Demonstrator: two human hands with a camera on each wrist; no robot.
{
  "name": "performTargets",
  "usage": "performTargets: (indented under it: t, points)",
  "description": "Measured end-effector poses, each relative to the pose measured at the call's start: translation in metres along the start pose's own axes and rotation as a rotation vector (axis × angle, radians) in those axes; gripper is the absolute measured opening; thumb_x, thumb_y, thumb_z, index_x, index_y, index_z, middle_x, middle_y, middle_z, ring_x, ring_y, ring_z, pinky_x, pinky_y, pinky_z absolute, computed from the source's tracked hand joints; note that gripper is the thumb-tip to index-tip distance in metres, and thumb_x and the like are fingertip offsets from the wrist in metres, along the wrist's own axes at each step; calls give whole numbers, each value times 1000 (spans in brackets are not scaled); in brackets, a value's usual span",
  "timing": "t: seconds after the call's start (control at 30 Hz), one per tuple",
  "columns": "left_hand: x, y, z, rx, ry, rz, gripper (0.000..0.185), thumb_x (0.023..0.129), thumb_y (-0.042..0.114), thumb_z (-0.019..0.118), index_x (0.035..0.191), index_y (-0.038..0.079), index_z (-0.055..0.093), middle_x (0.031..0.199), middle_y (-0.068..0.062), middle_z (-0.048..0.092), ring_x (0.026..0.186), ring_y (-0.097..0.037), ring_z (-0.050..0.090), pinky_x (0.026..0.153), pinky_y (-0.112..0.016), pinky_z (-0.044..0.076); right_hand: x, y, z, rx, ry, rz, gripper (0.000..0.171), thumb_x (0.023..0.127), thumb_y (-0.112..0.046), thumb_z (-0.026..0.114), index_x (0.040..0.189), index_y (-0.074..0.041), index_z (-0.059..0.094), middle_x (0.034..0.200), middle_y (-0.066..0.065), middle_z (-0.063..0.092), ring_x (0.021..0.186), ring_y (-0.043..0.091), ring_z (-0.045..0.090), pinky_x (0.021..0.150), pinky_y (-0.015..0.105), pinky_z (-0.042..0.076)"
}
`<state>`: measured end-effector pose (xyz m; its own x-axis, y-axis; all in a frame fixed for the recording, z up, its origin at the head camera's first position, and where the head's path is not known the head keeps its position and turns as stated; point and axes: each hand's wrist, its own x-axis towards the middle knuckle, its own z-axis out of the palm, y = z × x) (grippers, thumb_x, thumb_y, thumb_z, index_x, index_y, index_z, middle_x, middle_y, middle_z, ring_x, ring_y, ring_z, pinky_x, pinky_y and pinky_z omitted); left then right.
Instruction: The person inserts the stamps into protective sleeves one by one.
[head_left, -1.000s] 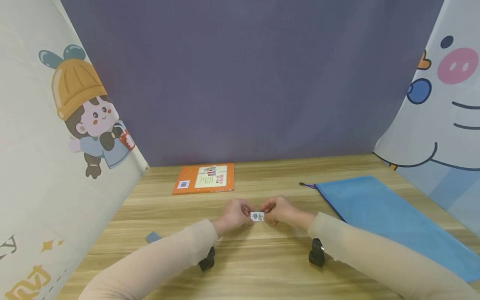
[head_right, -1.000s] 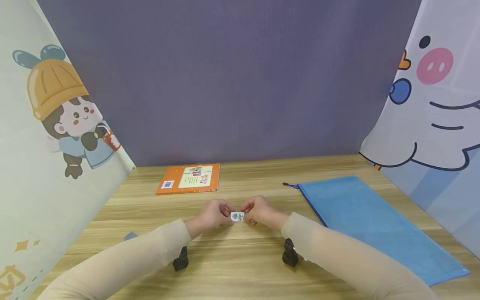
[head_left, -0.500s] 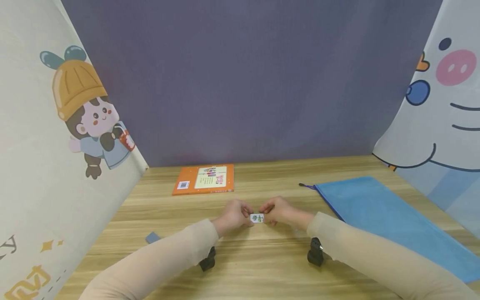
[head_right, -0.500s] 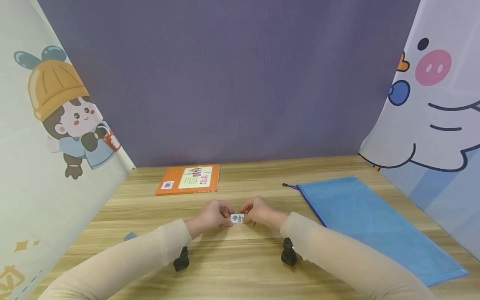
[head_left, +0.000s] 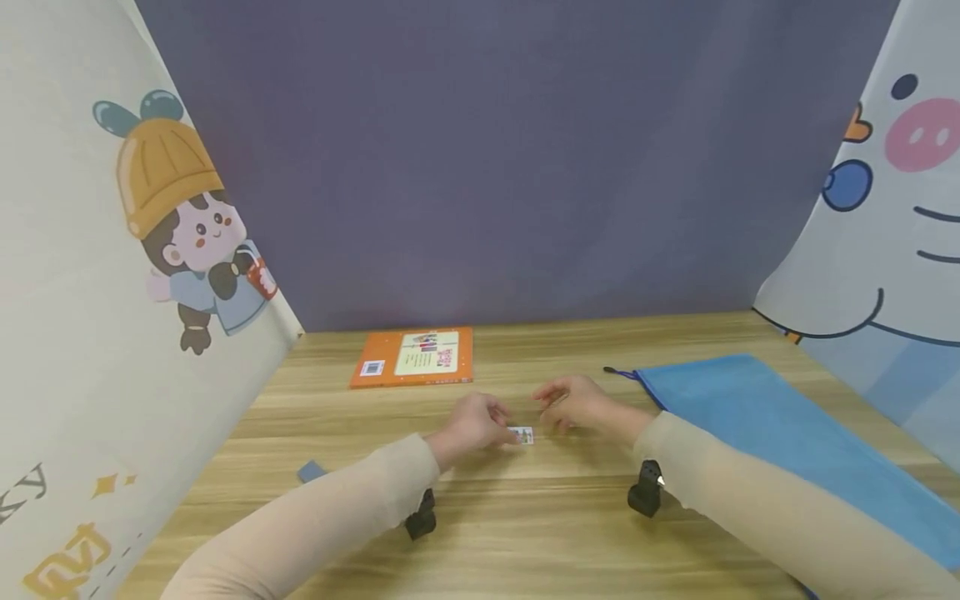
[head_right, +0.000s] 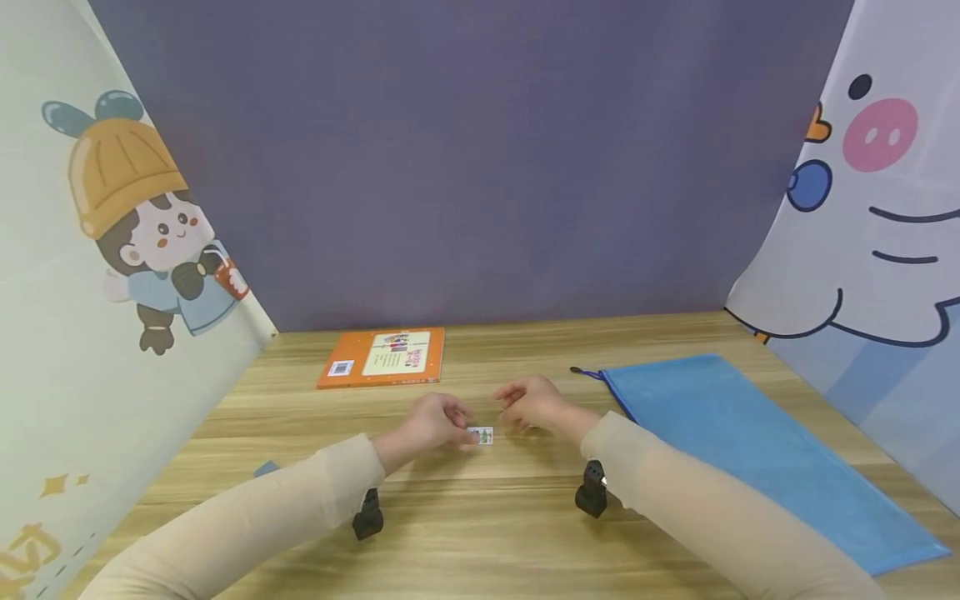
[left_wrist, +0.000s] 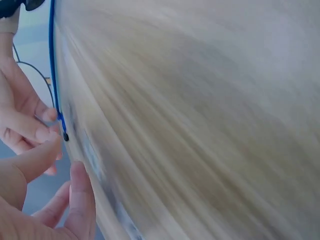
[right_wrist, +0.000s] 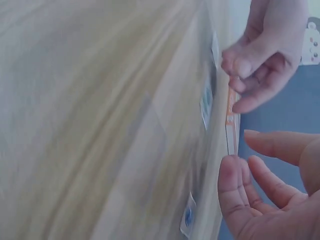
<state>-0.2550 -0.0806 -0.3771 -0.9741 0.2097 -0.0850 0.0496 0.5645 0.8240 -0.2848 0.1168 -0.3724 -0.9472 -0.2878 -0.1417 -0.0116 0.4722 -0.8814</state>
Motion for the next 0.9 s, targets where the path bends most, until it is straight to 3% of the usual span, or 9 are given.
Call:
performTargets:
  t: [0.13, 0.27, 0.5, 0.7, 0.9]
  points:
    - [-5, 9, 6, -28, -16, -13, 51, 70, 17, 88, 111, -3, 66, 85, -7, 68, 66, -21, 69, 60, -29, 59, 1, 2, -12, -23, 0, -21, 46, 80, 0, 74, 124, 4, 59, 109, 19, 64, 73, 19, 62, 67, 35, 59]
    - [-10, 16, 15, -108, -32, -19, 54, 72, 14, 86, 116, -5, 63, 87, -10, 70, 69, -26, 71, 64, -34, 62, 0, 3, -22, -80, -10, -40, 48, 82, -5, 74, 127, 3, 58, 110, 20, 65, 82, 19, 64, 73, 34, 58]
    - [-16, 28, 31, -174, -61, -13, 57, 72, 15, 86, 121, -2, 61, 93, -11, 72, 69, -24, 71, 62, -32, 61, -1, 13, -38, -157, -25, -36, 51, 82, -9, 75, 128, 1, 58, 114, 18, 66, 90, 18, 64, 75, 34, 58]
    - [-18, 33, 48, -184, -96, -15, 51, 72, 12, 86, 117, 0, 64, 86, -5, 71, 66, -20, 68, 56, -29, 60, 1, 26, -47, -193, -23, -51, 49, 78, -8, 79, 121, 5, 60, 112, 21, 67, 86, 16, 63, 69, 32, 58]
    - [-18, 33, 67, -147, -94, 30, 39, 70, 10, 86, 104, 1, 68, 80, -2, 69, 61, -13, 63, 53, -25, 58, 1, 31, -50, -250, -28, -43, 46, 76, -14, 83, 114, 4, 65, 108, 18, 69, 89, 17, 63, 70, 28, 57]
